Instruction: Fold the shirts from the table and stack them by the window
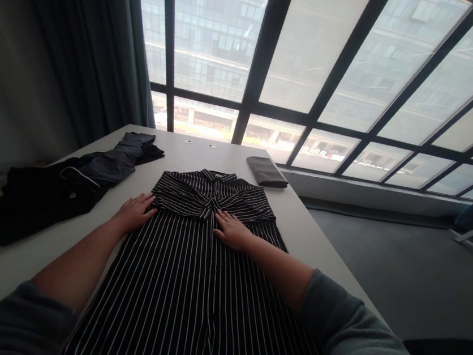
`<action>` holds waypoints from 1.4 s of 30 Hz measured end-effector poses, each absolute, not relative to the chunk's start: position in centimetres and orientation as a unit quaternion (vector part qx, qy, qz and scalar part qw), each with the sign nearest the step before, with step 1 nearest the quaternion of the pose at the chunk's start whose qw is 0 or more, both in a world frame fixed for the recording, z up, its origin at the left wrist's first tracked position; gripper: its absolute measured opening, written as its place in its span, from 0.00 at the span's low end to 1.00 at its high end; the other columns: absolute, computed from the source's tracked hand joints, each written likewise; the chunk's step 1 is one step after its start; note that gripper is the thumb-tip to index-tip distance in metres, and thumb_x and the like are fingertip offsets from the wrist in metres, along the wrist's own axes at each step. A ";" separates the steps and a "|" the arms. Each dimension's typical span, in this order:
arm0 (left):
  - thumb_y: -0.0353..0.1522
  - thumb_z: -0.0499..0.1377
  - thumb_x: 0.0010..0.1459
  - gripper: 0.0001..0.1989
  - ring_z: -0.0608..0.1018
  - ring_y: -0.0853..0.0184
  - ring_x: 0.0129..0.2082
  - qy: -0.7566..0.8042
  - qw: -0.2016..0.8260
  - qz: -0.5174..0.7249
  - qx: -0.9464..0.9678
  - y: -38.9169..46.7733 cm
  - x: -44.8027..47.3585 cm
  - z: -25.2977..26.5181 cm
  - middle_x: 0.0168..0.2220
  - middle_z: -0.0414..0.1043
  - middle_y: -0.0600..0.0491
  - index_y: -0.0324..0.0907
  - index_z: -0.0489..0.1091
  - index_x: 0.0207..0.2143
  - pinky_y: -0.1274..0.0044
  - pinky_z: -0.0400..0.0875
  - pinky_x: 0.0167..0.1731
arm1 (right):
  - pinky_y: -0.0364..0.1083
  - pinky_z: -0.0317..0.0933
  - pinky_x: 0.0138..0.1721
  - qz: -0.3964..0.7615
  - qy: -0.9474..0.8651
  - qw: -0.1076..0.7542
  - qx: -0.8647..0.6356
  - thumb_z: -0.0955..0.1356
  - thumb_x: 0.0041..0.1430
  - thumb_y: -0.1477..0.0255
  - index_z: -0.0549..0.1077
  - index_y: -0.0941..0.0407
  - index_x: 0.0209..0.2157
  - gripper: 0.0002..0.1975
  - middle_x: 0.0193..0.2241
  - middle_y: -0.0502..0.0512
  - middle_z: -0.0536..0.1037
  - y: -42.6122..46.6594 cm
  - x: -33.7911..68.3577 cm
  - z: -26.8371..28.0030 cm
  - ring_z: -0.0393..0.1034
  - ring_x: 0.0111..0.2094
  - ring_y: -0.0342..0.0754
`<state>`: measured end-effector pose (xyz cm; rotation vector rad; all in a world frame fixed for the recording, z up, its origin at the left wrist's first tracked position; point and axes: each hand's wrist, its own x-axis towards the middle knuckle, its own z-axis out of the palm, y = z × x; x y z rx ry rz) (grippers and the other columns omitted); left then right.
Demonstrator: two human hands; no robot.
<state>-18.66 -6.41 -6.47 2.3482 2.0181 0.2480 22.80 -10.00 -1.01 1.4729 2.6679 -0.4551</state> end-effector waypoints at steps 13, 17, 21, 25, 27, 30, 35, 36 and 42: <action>0.45 0.46 0.72 0.36 0.55 0.50 0.75 0.666 0.031 0.082 0.741 -9.6 -17.1 -5.1 0.77 0.45 0.40 0.38 0.49 0.76 0.53 0.51 0.71 | 0.58 0.27 0.77 -0.096 0.853 0.011 0.513 0.50 0.75 0.47 0.44 0.56 0.78 0.40 0.75 0.53 0.33 -8.7 21.2 -3.4 0.27 0.78 0.51; 0.47 0.48 0.71 0.36 0.48 0.44 0.76 0.666 0.008 0.048 0.744 -14.6 -15.5 -4.8 0.78 0.37 0.42 0.43 0.51 0.76 0.47 0.46 0.71 | 0.58 0.29 0.77 -0.085 0.851 -0.001 0.518 0.51 0.76 0.48 0.46 0.55 0.78 0.39 0.76 0.53 0.34 -8.9 21.3 -3.4 0.28 0.78 0.52; 0.50 0.46 0.73 0.33 0.47 0.50 0.77 0.574 0.018 0.022 0.818 -21.8 -14.5 -5.1 0.78 0.40 0.51 0.52 0.51 0.75 0.50 0.43 0.73 | 0.60 0.30 0.77 -0.054 0.855 -0.028 0.516 0.52 0.77 0.53 0.52 0.56 0.76 0.35 0.76 0.54 0.40 -9.4 21.3 -3.2 0.32 0.78 0.53; 0.52 0.45 0.73 0.33 0.52 0.51 0.76 0.544 0.012 0.033 0.838 -28.5 -14.9 -5.3 0.77 0.44 0.51 0.55 0.49 0.75 0.51 0.48 0.72 | 0.62 0.26 0.77 0.005 0.860 -0.054 0.507 0.54 0.77 0.57 0.55 0.57 0.75 0.33 0.75 0.55 0.41 -10.3 21.1 -2.7 0.31 0.78 0.55; 0.52 0.46 0.73 0.33 0.54 0.51 0.75 0.533 -0.005 0.037 0.845 -31.1 -15.4 -5.3 0.76 0.46 0.51 0.56 0.49 0.75 0.51 0.51 0.71 | 0.62 0.24 0.77 0.015 0.866 -0.056 0.497 0.55 0.76 0.57 0.53 0.57 0.76 0.34 0.76 0.55 0.38 -11.6 21.0 -2.3 0.28 0.78 0.55; 0.52 0.48 0.73 0.33 0.57 0.51 0.74 0.508 -0.033 0.040 0.860 -34.2 -16.3 -5.5 0.76 0.47 0.52 0.57 0.46 0.75 0.53 0.56 0.70 | 0.62 0.26 0.77 -0.024 0.884 -0.046 0.465 0.56 0.76 0.53 0.47 0.56 0.78 0.37 0.76 0.53 0.34 -15.2 21.2 -1.6 0.25 0.78 0.55; 0.50 0.52 0.72 0.35 0.61 0.52 0.73 0.484 -0.083 0.066 0.869 -37.9 -18.5 -6.4 0.76 0.48 0.52 0.58 0.44 0.76 0.56 0.61 0.69 | 0.64 0.27 0.77 -0.143 0.905 0.010 0.401 0.56 0.74 0.45 0.44 0.48 0.78 0.40 0.76 0.49 0.36 -24.6 23.8 -0.5 0.27 0.78 0.56; 0.49 0.52 0.72 0.36 0.61 0.53 0.73 0.481 -0.087 0.070 0.870 -38.5 -19.0 -6.6 0.76 0.48 0.52 0.58 0.44 0.76 0.56 0.60 0.69 | 0.64 0.27 0.77 -0.154 0.902 0.016 0.403 0.56 0.74 0.44 0.44 0.48 0.78 0.40 0.76 0.48 0.35 -26.4 24.6 -0.4 0.27 0.78 0.57; 0.50 0.49 0.73 0.34 0.63 0.53 0.72 0.509 -0.104 0.127 0.845 -40.8 -20.4 -8.7 0.75 0.52 0.50 0.54 0.48 0.76 0.57 0.56 0.72 | 0.66 0.29 0.77 -0.142 0.822 0.010 0.551 0.55 0.75 0.47 0.43 0.49 0.78 0.39 0.75 0.49 0.32 -33.1 28.9 -1.2 0.26 0.78 0.57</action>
